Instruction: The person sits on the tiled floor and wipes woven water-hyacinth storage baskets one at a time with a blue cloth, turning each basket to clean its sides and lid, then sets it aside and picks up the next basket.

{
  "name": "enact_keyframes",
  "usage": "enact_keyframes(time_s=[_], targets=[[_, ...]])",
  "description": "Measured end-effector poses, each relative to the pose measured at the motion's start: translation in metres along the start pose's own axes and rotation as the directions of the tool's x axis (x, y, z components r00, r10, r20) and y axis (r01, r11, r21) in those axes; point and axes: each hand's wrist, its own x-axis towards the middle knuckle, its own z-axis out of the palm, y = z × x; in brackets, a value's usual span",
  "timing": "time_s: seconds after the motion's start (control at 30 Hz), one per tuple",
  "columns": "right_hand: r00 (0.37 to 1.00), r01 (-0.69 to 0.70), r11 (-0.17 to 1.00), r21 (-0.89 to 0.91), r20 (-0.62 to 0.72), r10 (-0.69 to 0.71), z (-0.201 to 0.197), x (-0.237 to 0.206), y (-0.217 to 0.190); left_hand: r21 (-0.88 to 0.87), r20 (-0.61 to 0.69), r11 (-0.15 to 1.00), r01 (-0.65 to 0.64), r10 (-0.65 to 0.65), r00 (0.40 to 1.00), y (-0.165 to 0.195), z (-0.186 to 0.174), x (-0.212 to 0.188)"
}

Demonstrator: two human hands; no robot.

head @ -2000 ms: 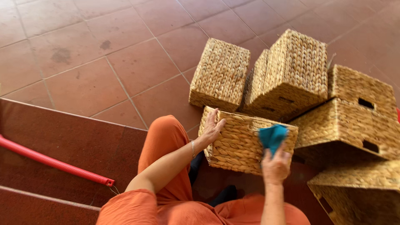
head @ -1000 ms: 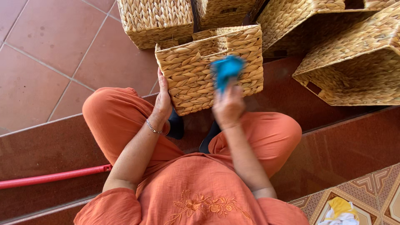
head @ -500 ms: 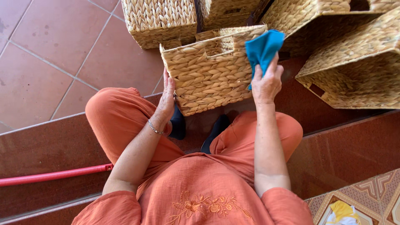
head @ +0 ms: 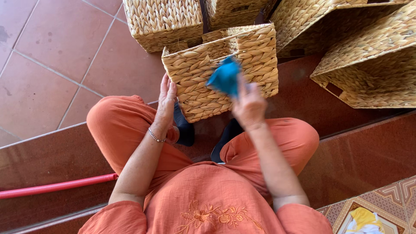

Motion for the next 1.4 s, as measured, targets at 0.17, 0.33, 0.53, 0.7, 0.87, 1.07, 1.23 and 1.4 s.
enact_keyframes(time_s=[0.17,0.33,0.53,0.7,0.87,1.07,1.23,1.4], targets=[[0.925,-0.34,0.931,0.134,-0.132,0.357,-0.013,0.02,0.109,0.141,-0.113,0.965,-0.22,0.237,0.965,0.009,0.007,0.004],[0.804,-0.499,0.573,0.649,0.101,0.586,-0.005,0.019,0.128,0.878,0.199,0.218,-0.426,0.644,0.739,0.047,0.038,0.025],[0.813,-0.51,0.643,0.571,0.074,0.578,-0.006,0.024,0.125,0.786,0.544,-0.037,-0.617,0.514,0.663,0.074,0.12,0.079],[0.841,-0.472,0.712,0.519,0.024,0.541,-0.004,0.024,0.128,0.85,0.508,0.063,-0.522,0.161,0.846,0.084,0.161,0.116],[0.842,-0.486,0.742,0.462,0.02,0.539,0.002,0.023,0.134,0.859,0.511,0.136,-0.494,-0.157,0.845,0.087,0.169,0.155],[0.839,-0.497,0.744,0.447,0.031,0.543,0.006,0.021,0.136,0.828,0.558,0.124,-0.547,-0.086,0.825,0.074,0.166,0.167],[0.843,-0.49,0.755,0.437,0.016,0.538,0.008,0.021,0.136,0.774,0.628,0.08,-0.628,0.033,0.778,0.076,0.164,0.159],[0.837,-0.495,0.745,0.446,0.017,0.546,0.007,0.022,0.134,0.871,0.49,0.207,-0.445,-0.307,0.816,0.091,0.175,0.172]])
